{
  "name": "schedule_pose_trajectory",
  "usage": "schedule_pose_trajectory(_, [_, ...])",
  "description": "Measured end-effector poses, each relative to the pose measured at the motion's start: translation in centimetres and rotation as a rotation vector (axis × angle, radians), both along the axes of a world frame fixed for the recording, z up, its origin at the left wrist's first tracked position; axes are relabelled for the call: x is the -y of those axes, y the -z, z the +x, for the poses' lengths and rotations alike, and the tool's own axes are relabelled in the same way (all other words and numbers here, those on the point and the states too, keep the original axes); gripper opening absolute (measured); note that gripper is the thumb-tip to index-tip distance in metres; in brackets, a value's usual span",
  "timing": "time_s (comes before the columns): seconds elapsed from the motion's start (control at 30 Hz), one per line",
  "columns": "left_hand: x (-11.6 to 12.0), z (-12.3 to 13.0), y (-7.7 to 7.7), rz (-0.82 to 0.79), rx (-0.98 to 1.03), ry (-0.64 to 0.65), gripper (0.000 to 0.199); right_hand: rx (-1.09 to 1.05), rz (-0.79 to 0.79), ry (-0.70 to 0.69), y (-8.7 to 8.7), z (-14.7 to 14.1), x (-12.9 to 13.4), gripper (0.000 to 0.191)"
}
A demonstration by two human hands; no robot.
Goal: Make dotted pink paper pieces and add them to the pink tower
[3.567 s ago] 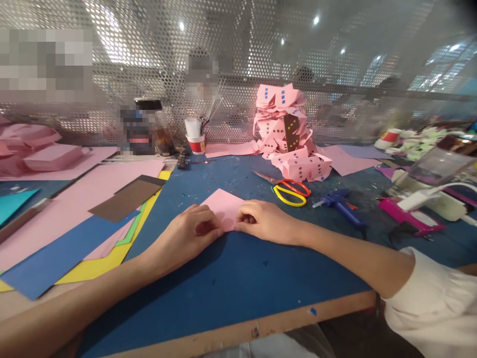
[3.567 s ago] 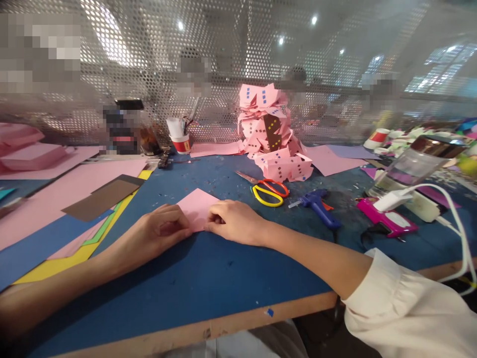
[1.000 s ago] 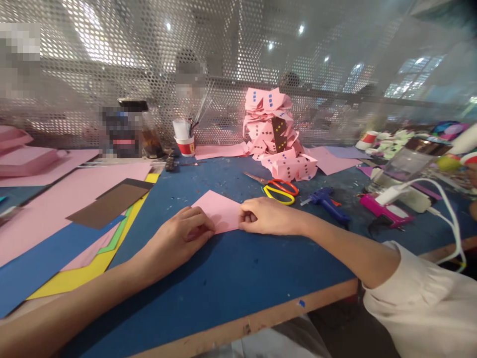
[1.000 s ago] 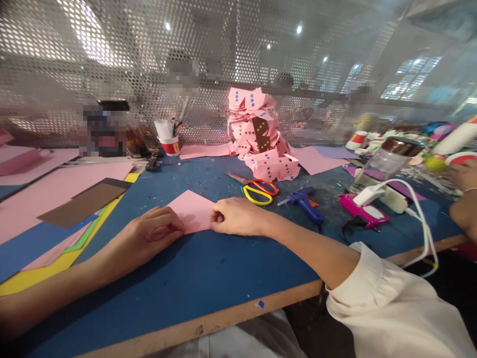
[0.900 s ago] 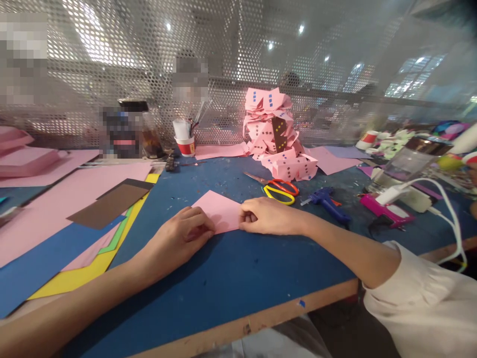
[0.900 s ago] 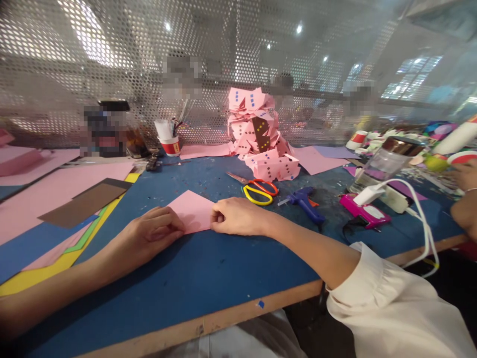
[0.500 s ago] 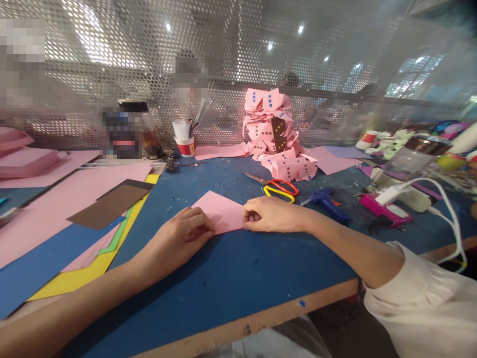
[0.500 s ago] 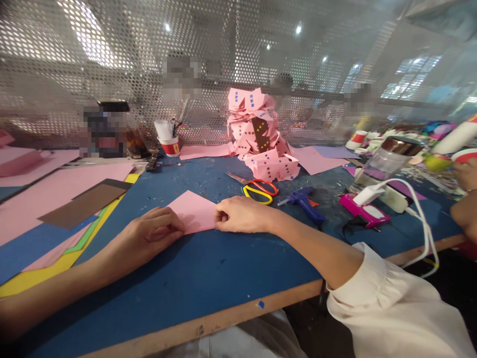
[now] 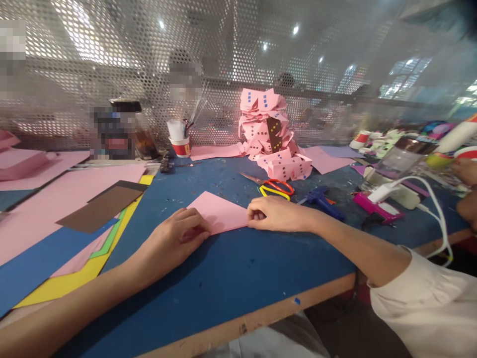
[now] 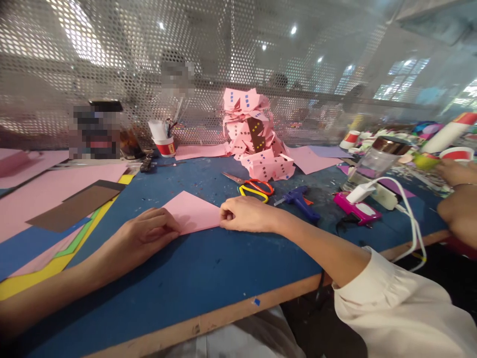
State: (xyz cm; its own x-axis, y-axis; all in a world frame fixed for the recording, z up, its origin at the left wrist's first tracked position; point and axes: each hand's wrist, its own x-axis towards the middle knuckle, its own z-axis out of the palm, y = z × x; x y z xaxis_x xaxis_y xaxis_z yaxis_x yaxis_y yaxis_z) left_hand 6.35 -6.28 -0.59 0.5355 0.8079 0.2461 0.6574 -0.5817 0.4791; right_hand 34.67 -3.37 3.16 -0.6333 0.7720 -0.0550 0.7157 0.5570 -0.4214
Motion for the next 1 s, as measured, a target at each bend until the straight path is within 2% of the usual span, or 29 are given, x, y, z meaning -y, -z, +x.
schedule_pose_trajectory(0.17, [-0.06,0.07,-0.11,-0.005,-0.001,-0.004,0.017,-0.056,0.015,0.020,0.38,0.34,0.42,0.008])
schedule_pose_trajectory(0.37, [-0.05,0.01,-0.03,-0.024,-0.001,-0.005,0.018,-0.098,0.024,-0.050,0.49,0.90,0.67,0.008])
schedule_pose_trajectory(0.63, [-0.10,-0.18,-0.01,-0.022,-0.011,0.001,0.017,-0.077,0.068,-0.021,0.61,0.99,0.40,0.009])
schedule_pose_trajectory(1.0, [0.04,-0.06,-0.21,-0.009,-0.025,-0.003,0.017,-0.049,0.049,0.024,0.64,0.79,0.22,0.010])
